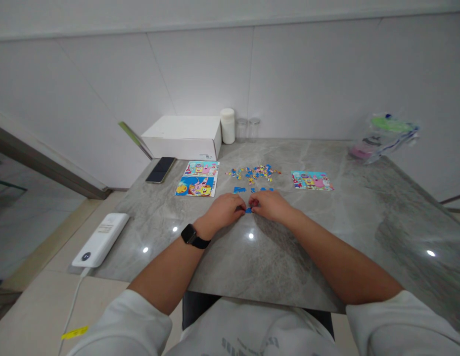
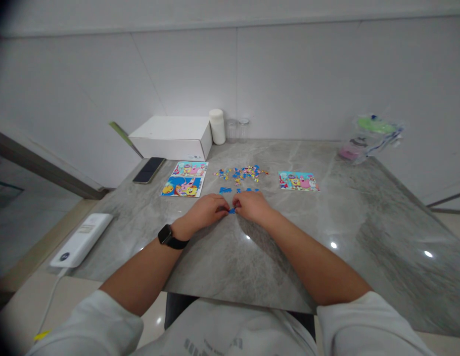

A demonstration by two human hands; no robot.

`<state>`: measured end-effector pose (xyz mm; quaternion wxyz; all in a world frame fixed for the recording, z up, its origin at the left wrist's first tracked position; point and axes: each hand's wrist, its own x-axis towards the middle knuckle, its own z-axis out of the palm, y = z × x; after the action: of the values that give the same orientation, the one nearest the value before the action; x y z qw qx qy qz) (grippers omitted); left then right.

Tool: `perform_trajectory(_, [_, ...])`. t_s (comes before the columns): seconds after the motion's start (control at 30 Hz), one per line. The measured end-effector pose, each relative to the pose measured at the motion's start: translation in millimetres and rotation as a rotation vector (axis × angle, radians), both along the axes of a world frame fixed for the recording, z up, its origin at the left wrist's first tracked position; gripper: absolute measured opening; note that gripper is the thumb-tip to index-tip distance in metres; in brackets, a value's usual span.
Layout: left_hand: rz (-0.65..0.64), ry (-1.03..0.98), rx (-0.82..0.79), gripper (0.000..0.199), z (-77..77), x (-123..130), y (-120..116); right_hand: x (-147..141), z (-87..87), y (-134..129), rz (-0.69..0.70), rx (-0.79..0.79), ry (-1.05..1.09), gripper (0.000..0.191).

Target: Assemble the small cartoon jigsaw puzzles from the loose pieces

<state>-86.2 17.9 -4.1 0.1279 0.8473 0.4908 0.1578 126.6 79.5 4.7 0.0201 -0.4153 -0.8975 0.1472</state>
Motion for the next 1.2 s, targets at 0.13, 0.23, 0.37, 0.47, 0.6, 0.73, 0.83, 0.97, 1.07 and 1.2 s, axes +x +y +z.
perform_trajectory(0.13, [0.114,-0.087,0.016,0.012,9.5,-13,1,0,3.1,1,-0.029,0.005,0.021,0.021])
perform_trajectory(0.23, [0.207,-0.082,0.040,0.010,17.5,-28,1,-1,7.6,-3,-0.028,0.016,0.021,0.020])
perform_trajectory(0.37, [0.229,0.028,-0.043,0.015,20.0,-36,-1,-4,10.5,-12,0.053,0.064,0.026,0.019])
perform_trajectory(0.47, [0.196,0.076,-0.102,0.016,18.2,-32,-3,-8,8.4,-19,0.103,0.097,0.034,0.019])
perform_trajectory(0.6, [0.179,0.104,-0.106,0.013,15.9,-29,-4,-9,4.2,-23,0.141,0.114,0.044,0.020])
perform_trajectory(0.73, [0.177,0.099,-0.085,0.014,12.4,-30,-2,-9,0.9,-23,0.105,0.142,0.097,0.019])
perform_trajectory(0.83, [0.183,0.092,-0.063,0.014,8.5,-30,0,-7,-1.7,-22,0.080,0.171,0.140,0.018])
perform_trajectory(0.97, [0.174,0.070,-0.021,0.014,3.7,-28,3,-5,-6.2,-22,0.106,0.198,0.175,0.018])
perform_trajectory(1.07, [0.160,0.035,-0.015,0.016,3.1,-30,4,-3,-9.0,-21,0.116,0.209,0.187,0.019])
perform_trajectory(1.2, [0.230,-0.030,0.018,0.017,5.2,-35,6,-2,-10.0,-18,0.086,0.233,0.216,0.019])
